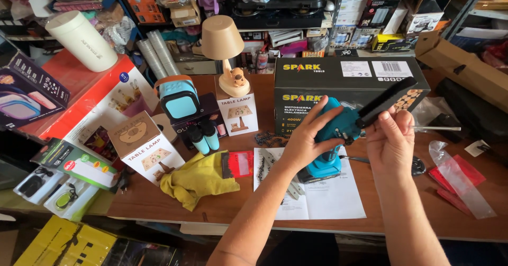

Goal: Assembling a mini electric chainsaw by attaching the guide bar and chain to the motor unit using a screwdriver.

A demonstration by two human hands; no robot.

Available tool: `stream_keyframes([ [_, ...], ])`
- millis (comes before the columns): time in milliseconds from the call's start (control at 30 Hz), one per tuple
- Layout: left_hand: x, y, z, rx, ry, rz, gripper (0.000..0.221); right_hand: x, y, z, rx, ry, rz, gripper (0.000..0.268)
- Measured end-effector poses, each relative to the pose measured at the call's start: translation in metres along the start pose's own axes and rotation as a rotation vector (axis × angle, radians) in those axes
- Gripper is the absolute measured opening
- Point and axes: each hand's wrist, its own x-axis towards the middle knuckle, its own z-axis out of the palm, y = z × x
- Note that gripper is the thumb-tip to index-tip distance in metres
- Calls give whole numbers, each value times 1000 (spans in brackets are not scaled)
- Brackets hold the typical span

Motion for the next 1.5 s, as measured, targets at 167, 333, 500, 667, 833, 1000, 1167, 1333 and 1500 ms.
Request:
stream_keyframes([
  [167, -1, 1, -1, 7, 3, 2, 71, 0, 1, -1, 18, 18, 16, 47],
  [333, 0, 2, -2, -3, -3, -12, 71, -2, -2, 9, -7, -20, -20, 47],
  [500, 1, 4, -4, -17, -23, -10, 67, -1, -1, 9, -274, -117, -190, 53],
  [667, 1, 1, -3, 20, -27, -1, 67, -8, -5, 27, -494, -236, -332, 56],
  [833, -12, 16, 6, 107, 80, 53, 72, -20, -12, 38, -477, -256, -311, 48],
  [1000, -32, 9, 27, 90, 206, -71, 59, -16, 0, 15, -389, -301, -141, 40],
  [1167, -30, -10, 37, 74, 241, -84, 51, -23, 0, 29, -432, -250, -184, 53],
  [1333, -16, -35, 36, -155, 269, -295, 42, -60, -5, 40, -714, -252, -381, 51],
  [1500, 2, -66, 32, -729, 92, -492, 40, -85, 7, 42, -1113, -249, -578, 39],
])
